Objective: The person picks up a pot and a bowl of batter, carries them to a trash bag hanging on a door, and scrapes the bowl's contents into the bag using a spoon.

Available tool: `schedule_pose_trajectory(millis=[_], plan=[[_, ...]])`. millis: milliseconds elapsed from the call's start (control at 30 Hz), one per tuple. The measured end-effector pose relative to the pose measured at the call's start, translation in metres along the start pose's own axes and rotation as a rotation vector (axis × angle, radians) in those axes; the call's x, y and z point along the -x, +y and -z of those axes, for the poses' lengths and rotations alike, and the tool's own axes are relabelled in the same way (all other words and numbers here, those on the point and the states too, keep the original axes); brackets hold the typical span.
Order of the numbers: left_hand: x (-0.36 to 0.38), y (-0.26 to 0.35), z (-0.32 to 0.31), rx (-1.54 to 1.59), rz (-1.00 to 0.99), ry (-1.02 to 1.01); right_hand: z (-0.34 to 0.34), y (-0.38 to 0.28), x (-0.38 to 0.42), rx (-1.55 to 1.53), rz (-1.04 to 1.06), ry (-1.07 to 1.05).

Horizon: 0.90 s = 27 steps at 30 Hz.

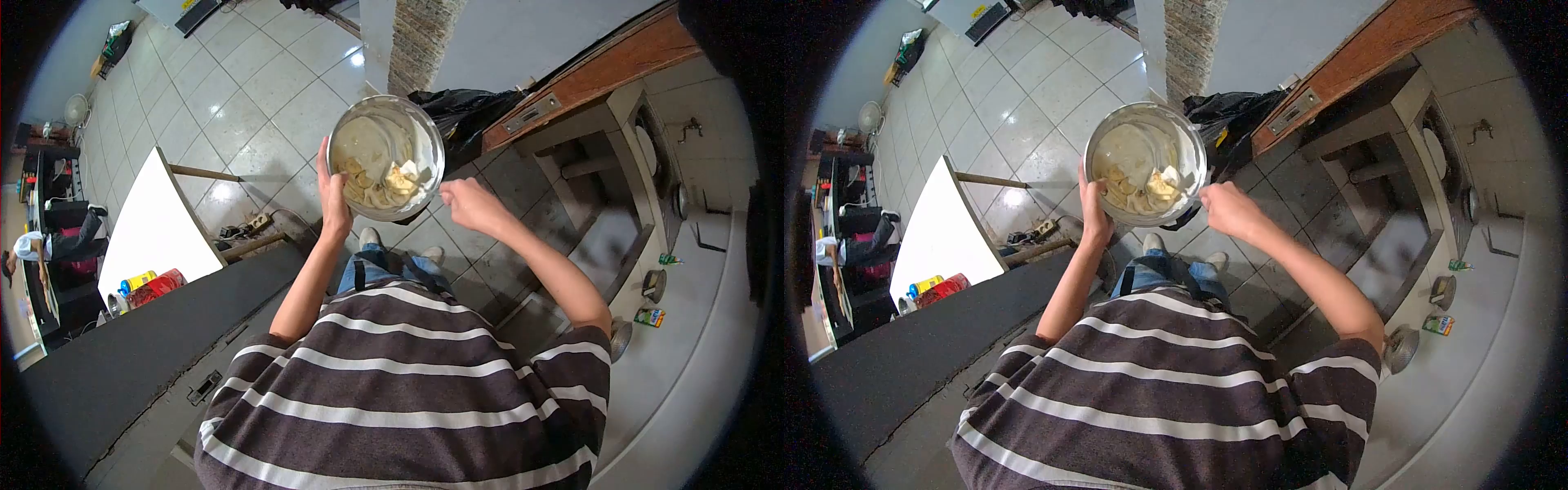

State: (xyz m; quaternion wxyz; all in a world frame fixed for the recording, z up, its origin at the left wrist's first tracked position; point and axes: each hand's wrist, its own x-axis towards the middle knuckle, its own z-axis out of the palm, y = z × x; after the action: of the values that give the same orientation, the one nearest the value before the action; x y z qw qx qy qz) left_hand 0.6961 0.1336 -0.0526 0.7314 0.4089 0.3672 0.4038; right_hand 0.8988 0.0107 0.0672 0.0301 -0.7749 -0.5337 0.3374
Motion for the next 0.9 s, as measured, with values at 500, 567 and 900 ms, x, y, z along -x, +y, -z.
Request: schedule_pose_trajectory(millis=[500, 567, 900], plan=[[0.021, -0.002, 0.005, -0.125, 0.024, -0.020, -0.074, 0.032, -0.032, -0.441, 0.171, -0.160], [0.022, -0.007, 0.016, -0.179, 0.000, -0.021, -0.074, 0.030, -0.027, -0.547, 0.019, -0.257], [0.037, -0.001, 0.009, -0.258, 0.041, -0.059, -0.083, 0.037, -0.007, -0.829, -0.188, -0.383]])
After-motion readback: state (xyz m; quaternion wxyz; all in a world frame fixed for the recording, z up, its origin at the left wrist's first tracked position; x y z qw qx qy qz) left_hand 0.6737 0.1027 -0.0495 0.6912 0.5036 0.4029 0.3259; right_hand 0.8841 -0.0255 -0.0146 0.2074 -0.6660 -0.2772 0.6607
